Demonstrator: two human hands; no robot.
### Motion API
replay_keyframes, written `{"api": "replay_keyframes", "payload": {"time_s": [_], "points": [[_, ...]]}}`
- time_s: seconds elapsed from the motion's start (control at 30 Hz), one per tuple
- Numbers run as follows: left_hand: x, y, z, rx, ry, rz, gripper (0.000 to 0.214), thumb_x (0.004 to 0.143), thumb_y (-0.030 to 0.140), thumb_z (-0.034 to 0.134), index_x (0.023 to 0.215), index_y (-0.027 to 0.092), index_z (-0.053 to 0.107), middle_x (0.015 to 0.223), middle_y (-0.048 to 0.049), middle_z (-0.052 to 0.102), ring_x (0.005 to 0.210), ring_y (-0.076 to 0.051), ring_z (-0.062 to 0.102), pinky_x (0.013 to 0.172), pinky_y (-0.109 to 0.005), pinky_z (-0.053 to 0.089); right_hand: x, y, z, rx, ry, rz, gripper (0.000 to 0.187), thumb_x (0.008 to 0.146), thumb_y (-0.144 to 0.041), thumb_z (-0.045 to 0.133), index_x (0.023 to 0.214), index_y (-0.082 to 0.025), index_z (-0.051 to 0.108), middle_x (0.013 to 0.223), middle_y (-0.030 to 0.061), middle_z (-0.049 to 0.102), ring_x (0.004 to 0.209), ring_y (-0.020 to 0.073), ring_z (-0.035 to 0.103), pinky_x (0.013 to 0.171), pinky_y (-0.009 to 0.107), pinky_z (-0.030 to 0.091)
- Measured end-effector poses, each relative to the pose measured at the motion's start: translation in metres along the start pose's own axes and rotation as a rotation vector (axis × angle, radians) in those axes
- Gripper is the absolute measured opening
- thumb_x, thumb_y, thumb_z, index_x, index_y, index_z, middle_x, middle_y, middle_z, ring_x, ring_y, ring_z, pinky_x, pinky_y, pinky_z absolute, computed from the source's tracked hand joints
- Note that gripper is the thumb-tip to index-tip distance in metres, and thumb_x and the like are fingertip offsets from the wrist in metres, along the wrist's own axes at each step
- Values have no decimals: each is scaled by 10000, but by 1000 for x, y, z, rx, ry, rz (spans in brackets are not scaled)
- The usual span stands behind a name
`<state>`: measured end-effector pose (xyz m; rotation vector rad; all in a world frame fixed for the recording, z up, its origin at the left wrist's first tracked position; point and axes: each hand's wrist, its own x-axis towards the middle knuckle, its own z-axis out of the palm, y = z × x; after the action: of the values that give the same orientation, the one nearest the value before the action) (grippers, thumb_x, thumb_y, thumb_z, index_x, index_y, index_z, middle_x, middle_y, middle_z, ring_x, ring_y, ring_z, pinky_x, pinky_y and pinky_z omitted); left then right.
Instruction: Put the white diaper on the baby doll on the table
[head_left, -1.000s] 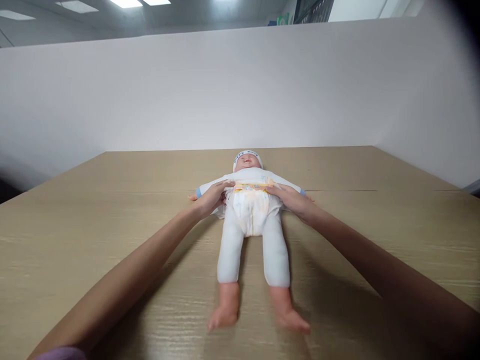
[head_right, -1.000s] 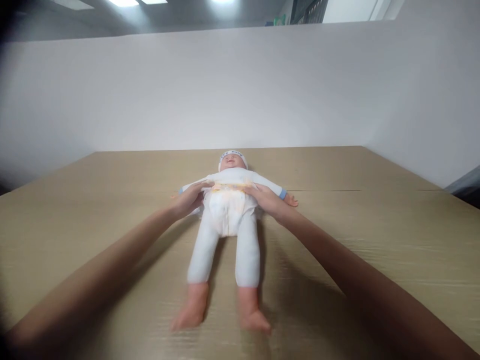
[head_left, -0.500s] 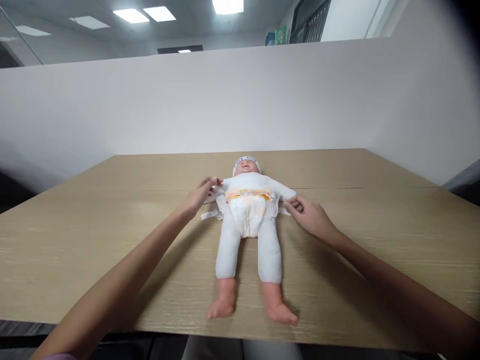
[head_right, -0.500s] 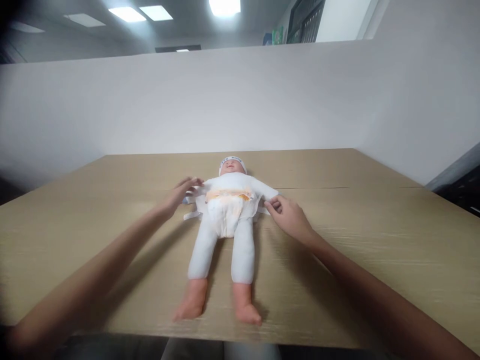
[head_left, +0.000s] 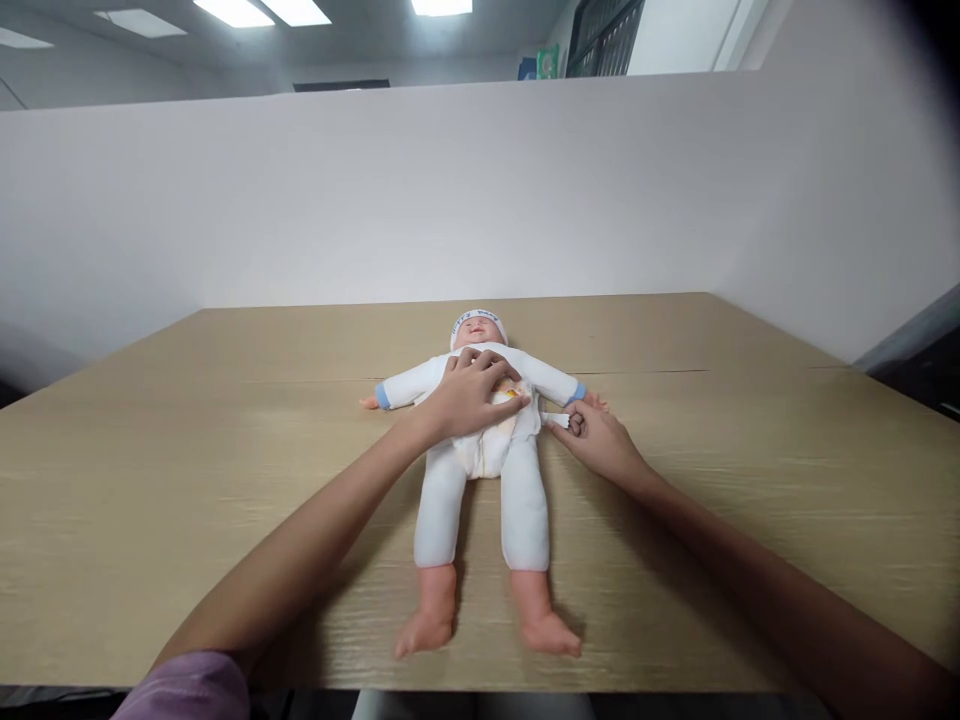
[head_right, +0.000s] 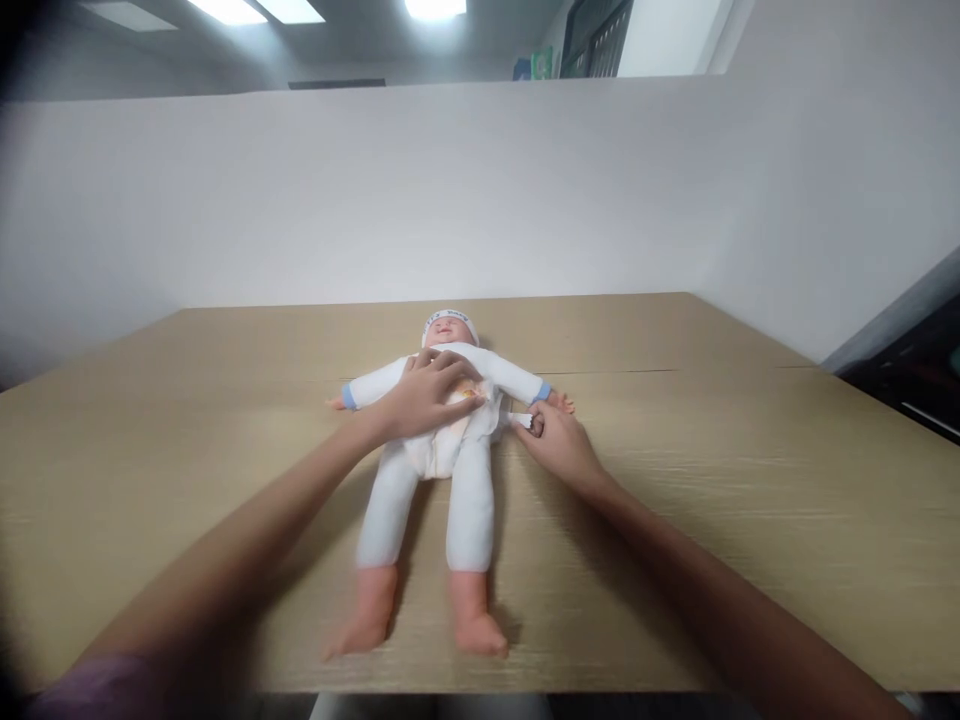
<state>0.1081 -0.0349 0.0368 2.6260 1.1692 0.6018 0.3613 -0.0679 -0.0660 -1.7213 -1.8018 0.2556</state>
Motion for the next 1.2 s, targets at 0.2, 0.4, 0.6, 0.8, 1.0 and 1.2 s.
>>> {"api": "replay_keyframes", "payload": {"time_s": [0.2,0.4,0.6,0.8,1.0,1.2], "points": [[-3,-1,0,2,-1,0,531,892,696,662,1220,279,678,1354,-84,612,1316,-380,419,1138,-542,301,4,-3,-13,224,-41,63,417,914,-611,524,718,-246,556,658,-4,561,652,201,531,659,325,390],[-3,-3,-1,-54,-28,-48,511,860,662,703,1206,288,671,1366,-88,594,1358,-408,389,1136,-579,300,8,-18,-38,409,-52,25,383,920,-575,588,756,-229,571,708,-20,547,685,179,516,658,302,382],[-3,-4,1,-46,-2,-42,496,859,656,703,1178,279,652,1327,-80,606,1324,-391,411,1129,-567,309,36,-66,-29,391,-108,-106,326,946,-499,563,754,-236,564,727,-24,583,684,170,514,660,305,386],[-3,-7,5,-58,25,-31,364,815,491,753,1078,262,648,1299,-64,633,1270,-372,437,1104,-541,350,42,-91,-14,278,-181,-146,285,956,-460,585,773,-245,546,676,-33,580,646,171,518,605,311,380],[-4,-14,-1,-202,-32,8,510,818,539,781,1245,292,650,1376,-52,643,1352,-365,428,1152,-528,342,1,-85,-18,302,-3,-463,299,1051,-415,539,1280,-246,629,1321,96,680,1291,280,588,1118,452,455],[-28,-37,-12,-456,29,34,453,1056,500,478,1420,261,600,1481,-94,603,1377,-283,520,1160,-424,396,-13,-65,-9,282,-126,-632,586,1088,-405,475,1651,-302,351,1709,65,396,1589,270,338,1304,531,291]]}}
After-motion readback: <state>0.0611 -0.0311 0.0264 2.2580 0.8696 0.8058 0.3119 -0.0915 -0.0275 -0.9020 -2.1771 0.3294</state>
